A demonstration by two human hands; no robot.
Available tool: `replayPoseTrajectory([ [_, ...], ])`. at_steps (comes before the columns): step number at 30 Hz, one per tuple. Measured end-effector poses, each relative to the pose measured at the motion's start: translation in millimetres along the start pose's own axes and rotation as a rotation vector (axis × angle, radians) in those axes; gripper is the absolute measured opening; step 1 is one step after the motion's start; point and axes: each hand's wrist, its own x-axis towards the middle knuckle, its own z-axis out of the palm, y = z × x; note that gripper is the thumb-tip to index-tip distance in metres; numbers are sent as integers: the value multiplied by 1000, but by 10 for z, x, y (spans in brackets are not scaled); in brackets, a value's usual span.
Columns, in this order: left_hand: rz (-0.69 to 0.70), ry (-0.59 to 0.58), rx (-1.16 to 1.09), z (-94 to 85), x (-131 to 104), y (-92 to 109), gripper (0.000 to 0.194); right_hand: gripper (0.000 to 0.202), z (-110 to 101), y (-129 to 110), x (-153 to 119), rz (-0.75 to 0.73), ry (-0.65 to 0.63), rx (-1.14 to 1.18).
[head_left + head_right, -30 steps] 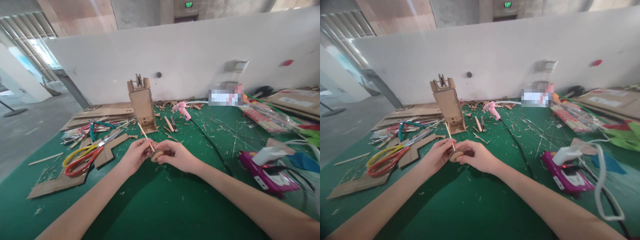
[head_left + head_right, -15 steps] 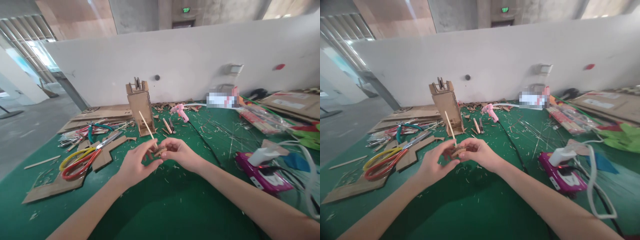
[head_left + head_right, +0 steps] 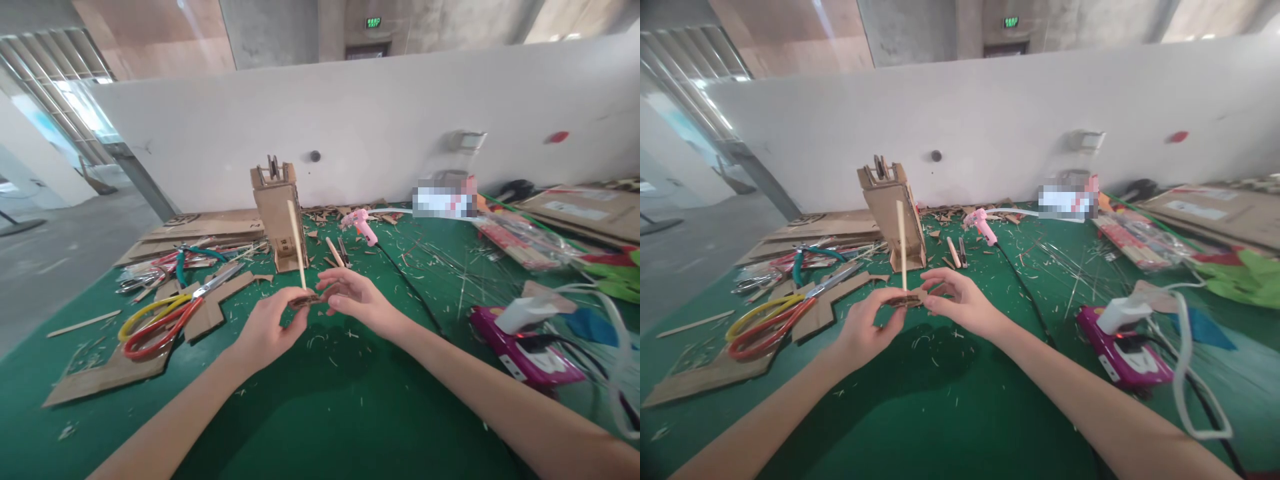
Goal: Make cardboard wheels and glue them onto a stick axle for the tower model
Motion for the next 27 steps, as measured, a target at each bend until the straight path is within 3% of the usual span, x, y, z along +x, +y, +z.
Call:
replayPoseTrajectory([
  [5,-71,-298,-197,51,12,127,16,45,23,-50,24,75,103,116],
  [9,-126,-420,-231,40,41,204,16,60,48,-37,36,243,95,134],
  [17,-191,-414,-329,79,38,166,20,33,44,3,50,283,168,163],
  [27,-258,-384,-414,98,44,155,16,33,77,21,58,305,203,252],
])
